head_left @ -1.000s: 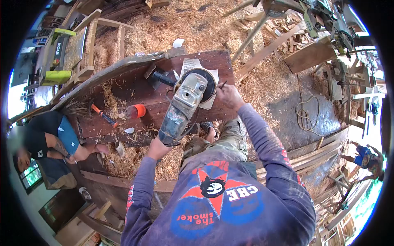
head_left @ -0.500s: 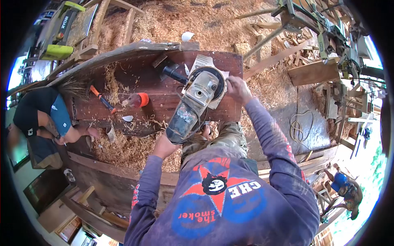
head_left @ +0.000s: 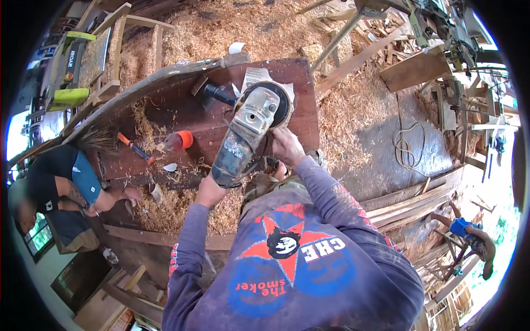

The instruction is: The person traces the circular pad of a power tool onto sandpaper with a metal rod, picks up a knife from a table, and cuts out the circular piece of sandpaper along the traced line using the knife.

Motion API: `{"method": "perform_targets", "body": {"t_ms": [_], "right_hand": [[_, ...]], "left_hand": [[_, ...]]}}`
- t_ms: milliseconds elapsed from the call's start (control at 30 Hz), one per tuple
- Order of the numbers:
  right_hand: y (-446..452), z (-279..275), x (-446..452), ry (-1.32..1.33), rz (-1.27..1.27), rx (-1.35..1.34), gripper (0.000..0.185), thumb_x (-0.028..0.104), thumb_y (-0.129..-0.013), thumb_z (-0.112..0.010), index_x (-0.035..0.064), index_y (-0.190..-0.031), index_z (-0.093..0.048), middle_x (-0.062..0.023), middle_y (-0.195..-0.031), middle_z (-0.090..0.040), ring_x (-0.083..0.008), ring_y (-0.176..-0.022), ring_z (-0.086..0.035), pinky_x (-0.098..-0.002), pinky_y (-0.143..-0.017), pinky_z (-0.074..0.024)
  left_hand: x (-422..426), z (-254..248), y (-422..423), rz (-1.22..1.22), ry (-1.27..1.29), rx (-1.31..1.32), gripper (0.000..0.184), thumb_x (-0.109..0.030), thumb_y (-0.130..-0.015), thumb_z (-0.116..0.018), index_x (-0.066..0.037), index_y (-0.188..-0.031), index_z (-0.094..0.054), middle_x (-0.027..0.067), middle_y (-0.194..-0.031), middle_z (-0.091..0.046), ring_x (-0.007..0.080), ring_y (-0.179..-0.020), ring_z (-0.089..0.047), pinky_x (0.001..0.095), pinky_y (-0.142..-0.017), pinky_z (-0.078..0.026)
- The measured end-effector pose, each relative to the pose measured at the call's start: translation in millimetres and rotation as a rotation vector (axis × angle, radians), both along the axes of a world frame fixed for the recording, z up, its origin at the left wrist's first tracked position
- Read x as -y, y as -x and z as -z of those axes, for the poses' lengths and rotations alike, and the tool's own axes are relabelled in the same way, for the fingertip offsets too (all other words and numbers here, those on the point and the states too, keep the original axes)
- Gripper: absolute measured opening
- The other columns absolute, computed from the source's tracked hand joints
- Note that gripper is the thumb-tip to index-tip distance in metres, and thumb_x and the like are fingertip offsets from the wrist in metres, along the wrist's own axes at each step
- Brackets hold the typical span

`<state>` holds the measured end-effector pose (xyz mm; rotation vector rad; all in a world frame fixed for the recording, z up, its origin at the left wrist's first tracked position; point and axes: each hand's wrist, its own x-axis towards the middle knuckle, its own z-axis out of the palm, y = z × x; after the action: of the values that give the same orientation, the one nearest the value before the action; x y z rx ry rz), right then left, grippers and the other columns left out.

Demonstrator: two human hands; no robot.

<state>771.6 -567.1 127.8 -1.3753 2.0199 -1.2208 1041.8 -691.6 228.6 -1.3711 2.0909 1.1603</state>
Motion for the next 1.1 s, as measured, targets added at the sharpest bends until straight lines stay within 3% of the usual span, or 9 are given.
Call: {"method": "perform_targets", "body": {"t_ms": [167, 267, 433, 567, 700, 767, 900, 933, 1100], "right_hand": [[25, -8, -9, -0.236, 0.195, 0.272, 0.015, 0.012, -0.094, -0.061, 0.0, -0.102, -0.064, -0.0218, -0.088, -0.07, -0.0349, -0.085, -0.071, -0.042, -0.078, -0.0562], [51, -25, -12, -0.231, 0.274, 0.293, 0.024, 0.023, -0.094, -0.068, -0.0004, -0.099, -0.065, -0.0194, -0.084, -0.072, -0.0285, -0.081, -0.073, -0.0368, -0.073, -0.0563], [42, -27, -9, -0.282, 0.175, 0.203, 0.022, 0.021, -0.093, -0.07, -0.0005, -0.097, -0.067, -0.0192, -0.082, -0.072, -0.0282, -0.075, -0.072, -0.0363, -0.07, -0.0555], [21, -8, 5, -0.187, 0.19, 0.349, 0.013, 0.012, -0.089, -0.07, -0.0013, -0.09, -0.07, -0.0195, -0.083, -0.071, -0.0286, -0.076, -0.072, -0.0356, -0.067, -0.0548], [16, 16, 14, -0.097, 0.147, 0.371, 0.008, 0.005, -0.087, -0.066, 0.0004, -0.093, -0.063, -0.0231, -0.082, -0.069, -0.0363, -0.08, -0.071, -0.0405, -0.07, -0.0554], [19, 20, 12, -0.116, 0.123, 0.346, 0.009, 0.004, -0.089, -0.065, -0.0018, -0.096, -0.064, -0.0176, -0.085, -0.071, -0.0241, -0.079, -0.072, -0.0359, -0.07, -0.0545], [46, 11, 3, -0.124, 0.122, 0.166, 0.012, 0.011, -0.088, -0.069, 0.002, -0.095, -0.063, -0.0204, -0.08, -0.069, -0.0281, -0.072, -0.07, -0.0385, -0.065, -0.0536], [56, 8, 2, -0.148, 0.157, 0.204, 0.011, 0.01, -0.087, -0.066, 0.0029, -0.093, -0.061, -0.0238, -0.083, -0.068, -0.0407, -0.082, -0.07, -0.044, -0.07, -0.055], [107, -3, 23, -0.138, 0.145, 0.193, 0.011, 0.008, -0.089, -0.069, 0.0021, -0.09, -0.06, -0.0173, -0.077, -0.069, -0.0249, -0.072, -0.07, -0.0367, -0.066, -0.0539]], "left_hand": [[3, 3, -5, -0.017, 0.015, -0.04, 0.059, -0.021, -0.068, -0.078, -0.005, -0.123, -0.063, 0.0196, -0.117, -0.07, 0.0347, -0.11, -0.067, 0.0404, -0.094, -0.052], [3, 5, -7, 0.013, 0.016, -0.035, 0.055, -0.021, -0.07, -0.077, -0.005, -0.121, -0.064, 0.02, -0.117, -0.07, 0.0345, -0.111, -0.067, 0.04, -0.094, -0.052], [5, -1, -5, -0.003, -0.003, -0.026, 0.056, -0.022, -0.071, -0.076, -0.005, -0.123, -0.063, 0.0197, -0.119, -0.069, 0.0345, -0.112, -0.066, 0.0392, -0.094, -0.052], [9, 14, -13, 0.051, 0.015, -0.045, 0.06, -0.022, -0.07, -0.078, -0.005, -0.125, -0.061, 0.0195, -0.119, -0.069, 0.0344, -0.113, -0.066, 0.0388, -0.095, -0.051], [12, 7, -11, 0.052, 0.028, -0.031, 0.063, -0.022, -0.068, -0.079, -0.005, -0.126, -0.061, 0.0189, -0.118, -0.07, 0.0335, -0.112, -0.067, 0.0387, -0.094, -0.051], [11, 0, -6, 0.049, -0.023, -0.032, 0.069, -0.03, -0.069, -0.081, -0.006, -0.129, -0.059, 0.0197, -0.118, -0.07, 0.035, -0.112, -0.066, 0.0412, -0.094, -0.052], [5, 3, -7, 0.017, -0.027, -0.024, 0.067, -0.029, -0.068, -0.081, -0.007, -0.128, -0.06, 0.0197, -0.117, -0.07, 0.0355, -0.111, -0.067, 0.0411, -0.094, -0.052], [3, 2, -6, -0.004, -0.026, -0.031, 0.066, -0.026, -0.067, -0.081, -0.005, -0.127, -0.061, 0.0193, -0.117, -0.07, 0.0332, -0.11, -0.068, 0.0393, -0.094, -0.052], [-19, 13, -7, -0.103, 0.007, -0.026, 0.066, -0.022, -0.067, -0.081, -0.003, -0.126, -0.061, 0.0181, -0.117, -0.071, 0.0297, -0.109, -0.069, 0.0372, -0.094, -0.053]]}}
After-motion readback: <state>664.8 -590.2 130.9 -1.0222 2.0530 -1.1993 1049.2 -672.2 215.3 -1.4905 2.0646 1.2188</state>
